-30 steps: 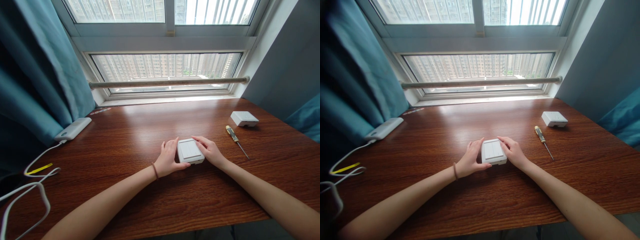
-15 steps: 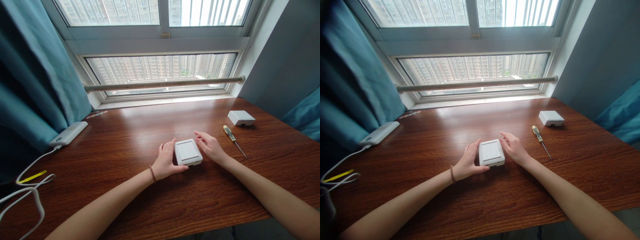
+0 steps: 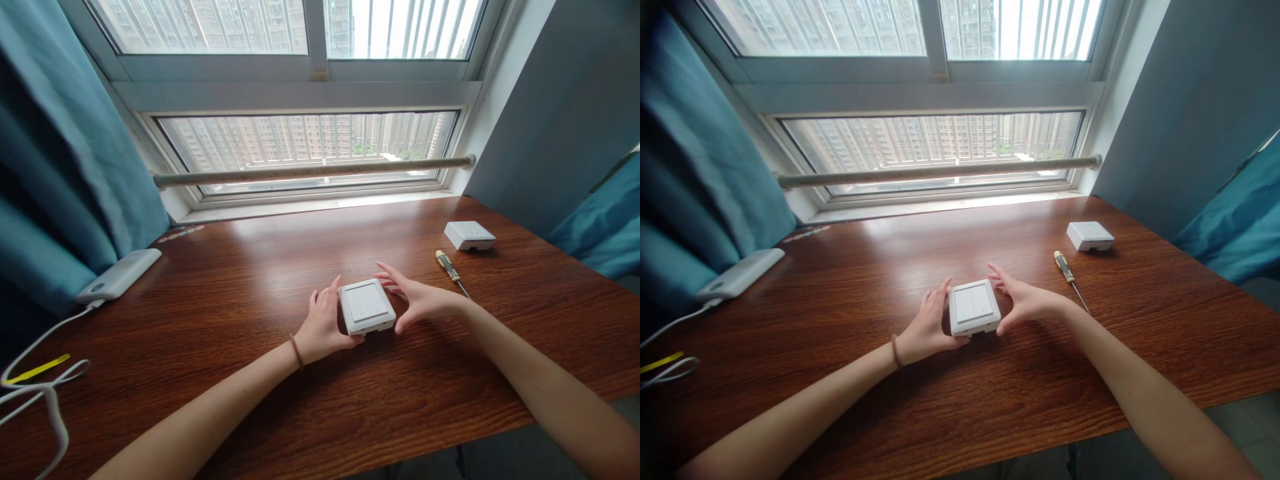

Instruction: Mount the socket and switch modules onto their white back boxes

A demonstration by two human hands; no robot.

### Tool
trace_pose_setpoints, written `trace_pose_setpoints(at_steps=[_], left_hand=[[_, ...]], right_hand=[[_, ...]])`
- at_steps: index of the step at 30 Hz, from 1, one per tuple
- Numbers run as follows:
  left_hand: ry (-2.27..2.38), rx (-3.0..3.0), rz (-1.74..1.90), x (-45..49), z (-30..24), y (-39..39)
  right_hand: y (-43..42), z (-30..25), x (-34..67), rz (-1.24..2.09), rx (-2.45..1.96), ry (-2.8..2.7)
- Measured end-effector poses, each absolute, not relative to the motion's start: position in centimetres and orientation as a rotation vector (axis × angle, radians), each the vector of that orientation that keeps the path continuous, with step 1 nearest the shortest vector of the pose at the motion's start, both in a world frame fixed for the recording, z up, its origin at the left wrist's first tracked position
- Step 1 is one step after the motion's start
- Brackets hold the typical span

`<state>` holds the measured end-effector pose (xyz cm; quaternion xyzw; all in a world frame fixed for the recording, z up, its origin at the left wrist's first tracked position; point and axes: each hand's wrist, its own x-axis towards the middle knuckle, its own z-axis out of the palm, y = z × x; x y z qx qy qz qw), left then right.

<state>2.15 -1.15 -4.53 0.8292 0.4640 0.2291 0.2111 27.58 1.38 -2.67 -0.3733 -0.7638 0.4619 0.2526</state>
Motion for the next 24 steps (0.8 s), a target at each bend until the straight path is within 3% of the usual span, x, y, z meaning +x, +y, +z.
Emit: trace_pose_setpoints(at_steps=[15,24], left_hand=[[1.281,2.250,0.733,2.1,-4.8,-1.2],[1.113,2.182,0.881,1.6,-4.6,-1.1]], right_hand=[[1.2,-3.9,26.3,1.238,-0.827,-2.050],[0.9,-1.4,28.1,1.244,-0.848,-1.944]])
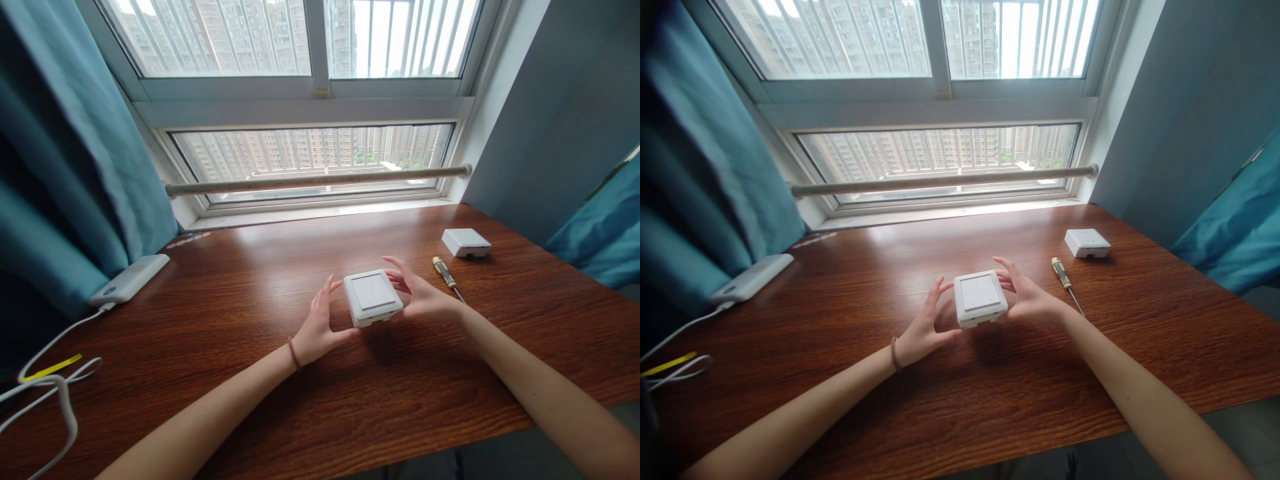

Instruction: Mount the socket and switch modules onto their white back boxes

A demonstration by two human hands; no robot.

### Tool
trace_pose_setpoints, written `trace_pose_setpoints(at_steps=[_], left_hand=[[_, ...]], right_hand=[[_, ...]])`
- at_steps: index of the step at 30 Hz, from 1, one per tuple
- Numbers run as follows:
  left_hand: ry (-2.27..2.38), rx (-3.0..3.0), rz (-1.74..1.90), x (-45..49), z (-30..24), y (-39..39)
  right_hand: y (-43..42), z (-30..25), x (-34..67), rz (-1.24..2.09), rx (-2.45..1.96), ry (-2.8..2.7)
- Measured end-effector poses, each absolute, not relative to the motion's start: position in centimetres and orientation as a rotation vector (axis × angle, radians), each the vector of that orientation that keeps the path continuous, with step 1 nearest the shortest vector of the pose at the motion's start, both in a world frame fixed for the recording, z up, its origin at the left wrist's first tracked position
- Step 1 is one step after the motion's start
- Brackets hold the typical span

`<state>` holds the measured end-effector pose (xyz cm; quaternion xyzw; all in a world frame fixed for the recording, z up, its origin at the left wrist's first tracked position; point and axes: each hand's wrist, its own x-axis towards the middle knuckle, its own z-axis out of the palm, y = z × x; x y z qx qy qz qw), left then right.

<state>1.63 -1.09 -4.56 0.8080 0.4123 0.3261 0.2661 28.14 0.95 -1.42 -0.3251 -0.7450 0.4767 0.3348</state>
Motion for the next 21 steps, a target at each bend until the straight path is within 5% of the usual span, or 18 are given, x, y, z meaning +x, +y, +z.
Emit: trace_pose_setpoints(at_steps=[8,21], left_hand=[[0.806,2.087,0.924,5.8,-3.0,-2.6],[0.472,1.027,0.840,30.5,-2.3,-3.2]], right_hand=[[-0.5,-1.3,42.1,1.170,-1.178,-1.710],[-0.6,-3.3,56.8,1.112,-1.404,-1.542]])
